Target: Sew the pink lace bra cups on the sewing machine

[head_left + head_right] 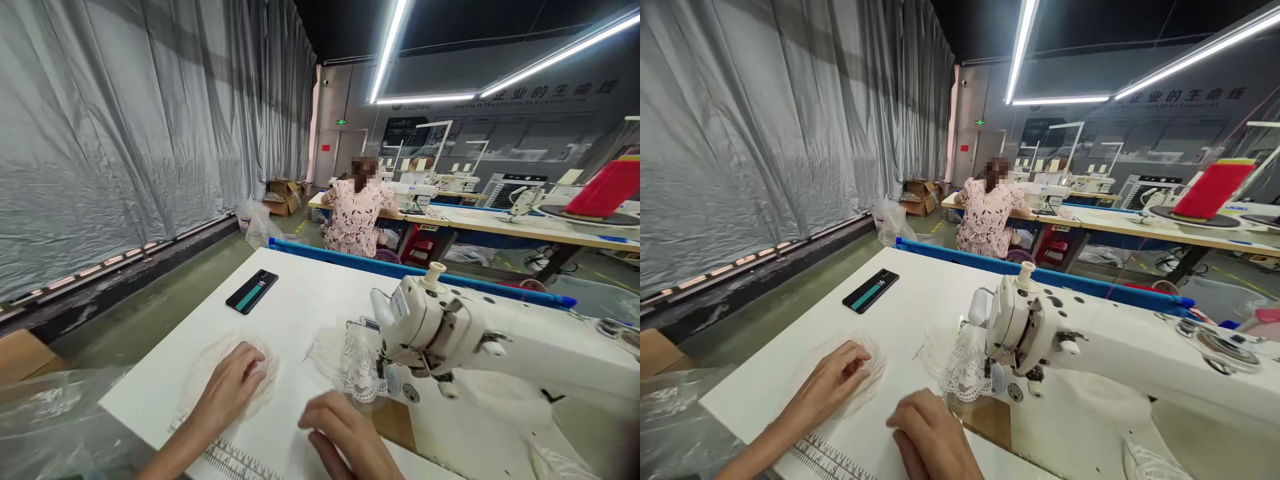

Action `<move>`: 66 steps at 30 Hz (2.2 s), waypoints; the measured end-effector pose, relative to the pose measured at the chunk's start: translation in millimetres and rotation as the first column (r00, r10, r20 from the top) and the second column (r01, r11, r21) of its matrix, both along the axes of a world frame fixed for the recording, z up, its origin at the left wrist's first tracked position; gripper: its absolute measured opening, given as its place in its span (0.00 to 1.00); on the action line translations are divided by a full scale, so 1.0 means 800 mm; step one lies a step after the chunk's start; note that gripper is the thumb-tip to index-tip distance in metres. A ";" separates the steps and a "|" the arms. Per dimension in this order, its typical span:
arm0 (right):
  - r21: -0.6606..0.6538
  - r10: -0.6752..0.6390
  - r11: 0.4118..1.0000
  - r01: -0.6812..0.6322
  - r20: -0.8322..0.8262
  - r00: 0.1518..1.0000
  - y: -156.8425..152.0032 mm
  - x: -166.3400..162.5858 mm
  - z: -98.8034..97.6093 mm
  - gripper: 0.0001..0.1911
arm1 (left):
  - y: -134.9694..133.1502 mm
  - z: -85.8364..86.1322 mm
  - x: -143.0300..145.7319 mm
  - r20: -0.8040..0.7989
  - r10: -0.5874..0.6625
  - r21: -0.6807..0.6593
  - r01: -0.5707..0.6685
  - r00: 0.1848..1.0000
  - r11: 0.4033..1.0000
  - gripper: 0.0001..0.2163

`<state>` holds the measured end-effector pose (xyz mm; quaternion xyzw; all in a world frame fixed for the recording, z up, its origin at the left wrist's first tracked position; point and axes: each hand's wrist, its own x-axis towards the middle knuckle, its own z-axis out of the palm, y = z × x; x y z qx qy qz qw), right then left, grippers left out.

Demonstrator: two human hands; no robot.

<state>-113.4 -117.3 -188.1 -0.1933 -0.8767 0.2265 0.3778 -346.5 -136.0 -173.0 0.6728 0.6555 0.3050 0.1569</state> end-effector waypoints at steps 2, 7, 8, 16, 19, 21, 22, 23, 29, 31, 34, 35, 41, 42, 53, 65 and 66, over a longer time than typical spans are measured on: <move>0.067 0.052 0.996 -0.055 0.048 0.997 0.024 -0.019 0.001 0.15 | 0.005 -0.007 0.000 0.007 -0.014 -0.030 0.014 1.000 0.999 0.04; 0.128 -0.027 0.992 0.004 0.177 0.984 0.046 -0.039 -0.009 0.18 | 0.004 -0.021 -0.003 0.002 -0.061 -0.099 0.061 0.998 0.993 0.01; 0.127 -0.031 0.992 0.005 0.203 0.979 0.047 -0.042 -0.012 0.19 | 0.005 -0.021 -0.004 -0.002 -0.068 -0.102 0.067 0.998 0.993 0.01; 0.213 -0.063 0.977 -0.002 0.298 0.953 0.053 -0.059 -0.022 0.19 | 0.012 -0.013 -0.008 0.113 -0.067 -0.104 0.079 0.991 0.991 0.09; 0.193 -0.061 0.981 0.000 0.314 0.948 0.054 -0.061 -0.023 0.15 | 0.012 -0.012 -0.012 0.176 -0.051 -0.124 0.074 0.983 0.990 0.09; 0.190 -0.057 0.982 -0.004 0.313 0.948 0.055 -0.062 -0.025 0.13 | 0.013 -0.012 -0.014 0.204 -0.038 -0.146 0.069 0.978 0.987 0.09; 0.193 -0.057 0.981 -0.003 0.306 0.950 0.055 -0.062 -0.026 0.13 | 0.013 -0.013 -0.016 0.217 -0.029 -0.161 0.066 0.976 0.985 0.10; 0.197 -0.060 0.980 0.001 0.296 0.953 0.055 -0.062 -0.027 0.12 | 0.013 -0.013 -0.017 0.230 -0.020 -0.179 0.063 0.973 0.982 0.10; 0.239 -0.058 0.971 -0.010 0.277 0.959 0.055 -0.061 -0.030 0.11 | 0.017 -0.024 -0.029 0.287 0.017 -0.201 0.042 0.958 0.979 0.10; 0.216 -0.050 0.976 -0.012 0.280 0.959 0.054 -0.060 -0.029 0.11 | 0.018 -0.029 -0.032 0.289 0.015 -0.187 0.041 0.957 0.982 0.10; 0.162 -0.064 0.987 0.019 0.274 0.960 0.052 -0.060 -0.027 0.11 | 0.018 -0.035 -0.035 0.296 0.004 -0.167 0.047 0.955 0.985 0.10; 0.149 -0.067 0.989 0.027 0.273 0.960 0.052 -0.060 -0.026 0.11 | 0.017 -0.036 -0.036 0.299 -0.001 -0.159 0.051 0.954 0.986 0.10; 0.140 -0.043 0.990 -0.001 0.309 0.950 0.055 -0.062 -0.025 0.12 | 0.014 -0.038 -0.038 0.356 0.049 -0.139 0.001 0.933 0.990 0.08; 0.145 -0.041 0.989 -0.006 0.315 0.948 0.056 -0.062 -0.025 0.12 | 0.014 -0.038 -0.039 0.355 0.035 -0.123 0.010 0.934 0.992 0.09; 0.125 -0.061 0.992 0.018 0.347 0.936 0.058 -0.065 -0.024 0.13 | 0.003 -0.026 -0.028 0.186 0.033 -0.108 -0.013 0.982 0.994 0.15; 0.192 -0.085 0.981 0.014 0.367 0.926 0.054 -0.068 -0.019 0.18 | 0.001 -0.014 -0.013 0.108 0.007 -0.168 0.011 0.994 0.986 0.14; 0.183 -0.079 0.983 0.009 0.378 0.922 0.054 -0.068 -0.019 0.19 | 0.001 -0.012 -0.013 0.115 -0.014 -0.170 0.033 0.993 0.985 0.15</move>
